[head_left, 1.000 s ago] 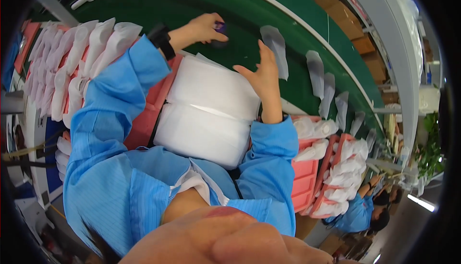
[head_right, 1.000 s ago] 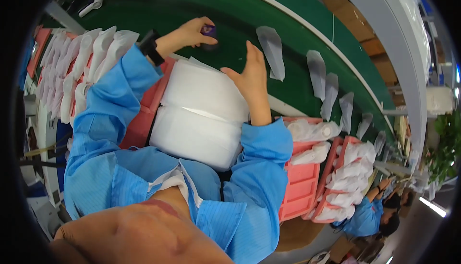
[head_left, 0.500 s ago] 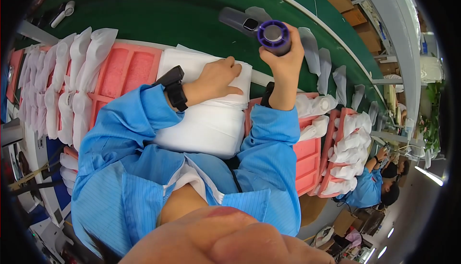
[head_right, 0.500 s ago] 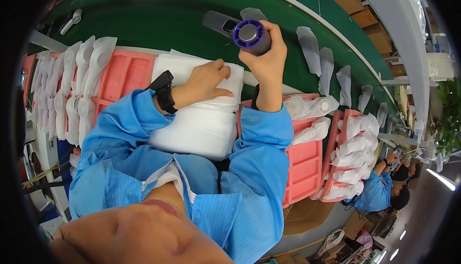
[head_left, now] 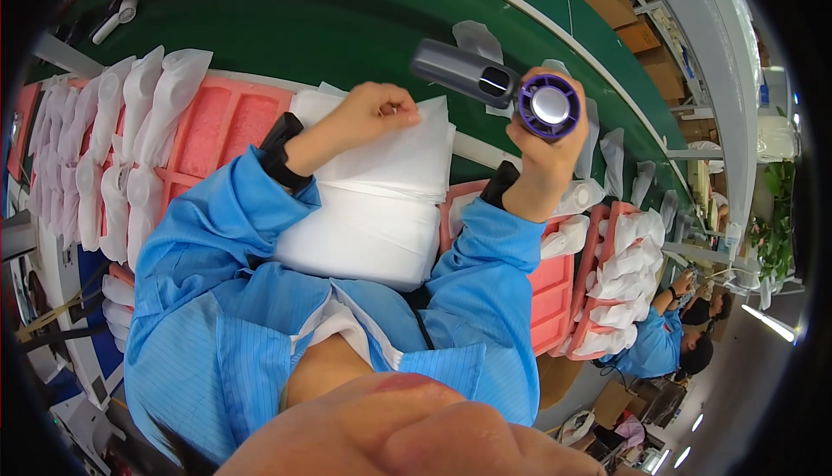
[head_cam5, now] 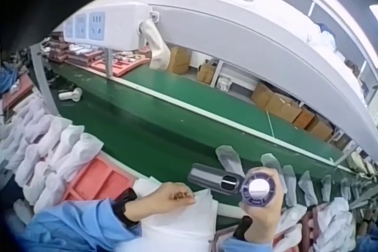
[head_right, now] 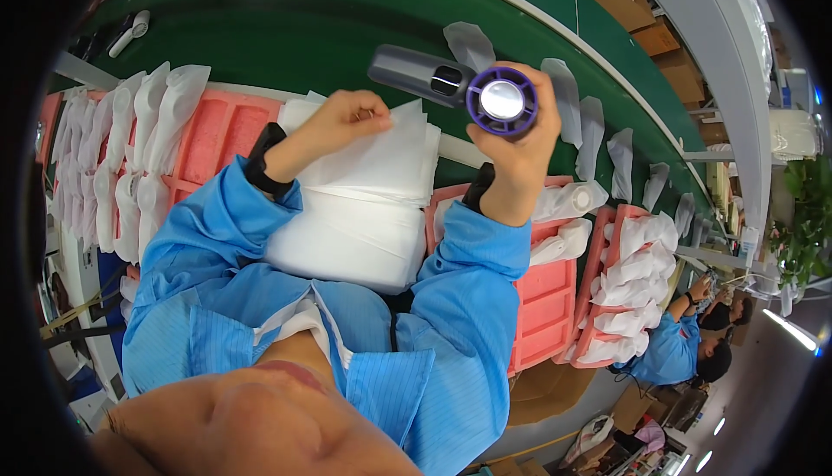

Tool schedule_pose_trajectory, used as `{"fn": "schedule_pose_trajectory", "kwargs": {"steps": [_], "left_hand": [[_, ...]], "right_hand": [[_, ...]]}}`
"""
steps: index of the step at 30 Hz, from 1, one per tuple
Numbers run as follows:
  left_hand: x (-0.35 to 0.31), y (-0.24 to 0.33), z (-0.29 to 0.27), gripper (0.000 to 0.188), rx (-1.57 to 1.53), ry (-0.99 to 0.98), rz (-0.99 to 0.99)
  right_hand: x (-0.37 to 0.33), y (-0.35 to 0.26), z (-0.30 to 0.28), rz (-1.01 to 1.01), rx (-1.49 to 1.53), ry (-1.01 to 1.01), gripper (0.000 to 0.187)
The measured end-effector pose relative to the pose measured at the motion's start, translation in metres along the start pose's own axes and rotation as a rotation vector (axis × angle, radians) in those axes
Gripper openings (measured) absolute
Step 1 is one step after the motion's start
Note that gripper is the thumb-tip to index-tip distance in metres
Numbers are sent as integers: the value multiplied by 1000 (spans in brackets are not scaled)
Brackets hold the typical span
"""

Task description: The person picks up a hair dryer, wraps it in a white protective sheet by hand, and places the wrapped item into a pink tray, repeating the process for multiple hair dryers.

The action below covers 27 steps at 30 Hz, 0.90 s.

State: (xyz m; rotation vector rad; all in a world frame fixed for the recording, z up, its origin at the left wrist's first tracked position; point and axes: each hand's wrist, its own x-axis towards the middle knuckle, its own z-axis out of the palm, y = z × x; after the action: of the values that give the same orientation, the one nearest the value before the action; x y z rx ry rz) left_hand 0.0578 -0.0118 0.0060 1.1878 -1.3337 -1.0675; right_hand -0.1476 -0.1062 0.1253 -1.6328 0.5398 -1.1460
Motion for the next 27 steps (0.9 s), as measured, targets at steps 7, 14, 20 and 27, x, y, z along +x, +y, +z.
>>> {"fn": "schedule_pose_trajectory", "kwargs": {"steps": [7, 14, 20, 27], "left_hand": [[-5, 34, -21, 8, -199, -5, 35], [-13, 68, -35, 8, -167, 104, -97], [-19, 77, -26, 13, -324, 271, 32], [-20, 78, -21, 19, -653, 268, -15]], "right_hand": [[-1, -7, -16, -26, -10, -42, 59], [-1, -3, -9, 3, -50, -176, 55], [-2, -1, 22, 74, -82, -260, 56], [-7, 16, 57, -121, -304, -222, 46]]}}
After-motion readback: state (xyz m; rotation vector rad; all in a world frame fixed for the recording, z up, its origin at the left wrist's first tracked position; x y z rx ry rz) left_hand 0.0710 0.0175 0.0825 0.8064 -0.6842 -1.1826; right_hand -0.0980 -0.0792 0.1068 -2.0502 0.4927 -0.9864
